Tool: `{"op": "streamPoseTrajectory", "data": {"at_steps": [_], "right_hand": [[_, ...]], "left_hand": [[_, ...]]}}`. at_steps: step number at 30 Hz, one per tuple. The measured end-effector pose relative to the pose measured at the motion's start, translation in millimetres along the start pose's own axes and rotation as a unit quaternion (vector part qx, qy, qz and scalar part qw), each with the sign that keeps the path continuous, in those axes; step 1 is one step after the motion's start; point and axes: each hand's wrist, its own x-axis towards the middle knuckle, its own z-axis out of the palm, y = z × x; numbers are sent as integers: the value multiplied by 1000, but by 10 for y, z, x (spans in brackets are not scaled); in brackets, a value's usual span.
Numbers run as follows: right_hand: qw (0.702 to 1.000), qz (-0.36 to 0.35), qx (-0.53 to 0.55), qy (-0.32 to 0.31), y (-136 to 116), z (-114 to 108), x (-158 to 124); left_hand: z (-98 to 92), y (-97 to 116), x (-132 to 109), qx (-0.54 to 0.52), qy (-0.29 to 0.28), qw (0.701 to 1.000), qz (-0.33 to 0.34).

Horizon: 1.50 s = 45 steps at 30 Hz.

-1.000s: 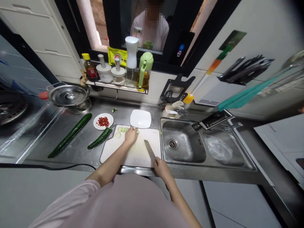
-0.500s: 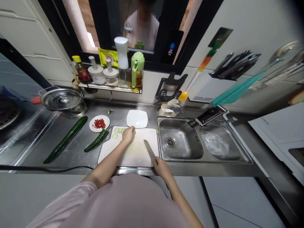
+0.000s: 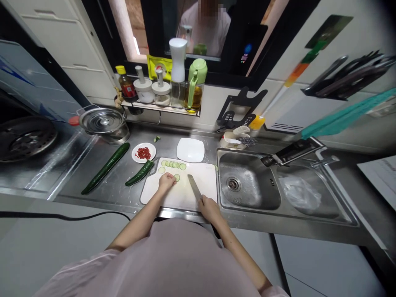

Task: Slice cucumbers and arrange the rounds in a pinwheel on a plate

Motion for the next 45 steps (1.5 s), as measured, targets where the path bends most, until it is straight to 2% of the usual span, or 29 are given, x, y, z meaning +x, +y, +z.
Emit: {"op": "streamPoseTrajectory", "data": {"at_steps": [5, 10, 17, 24, 34, 45], "right_hand": [[999, -36, -26, 3, -196, -18, 26], [996, -66, -52, 1, -260, -8, 47], [995, -69, -68, -8, -325, -11, 57], [994, -77, -77, -21, -320, 0, 82], [990, -92, -98, -48, -293, -102, 147], [988, -85, -105, -71, -347, -54, 183]], "left_hand": [[-148, -54, -41, 134, 34, 989, 52], [-207, -39, -20, 175, 31, 981, 72], [-169, 12, -39, 185, 16, 978, 97], [-160, 2, -24, 174, 12, 981, 90], [-160, -14, -12, 163, 15, 983, 87], [-148, -5, -19, 162, 14, 984, 73]]}}
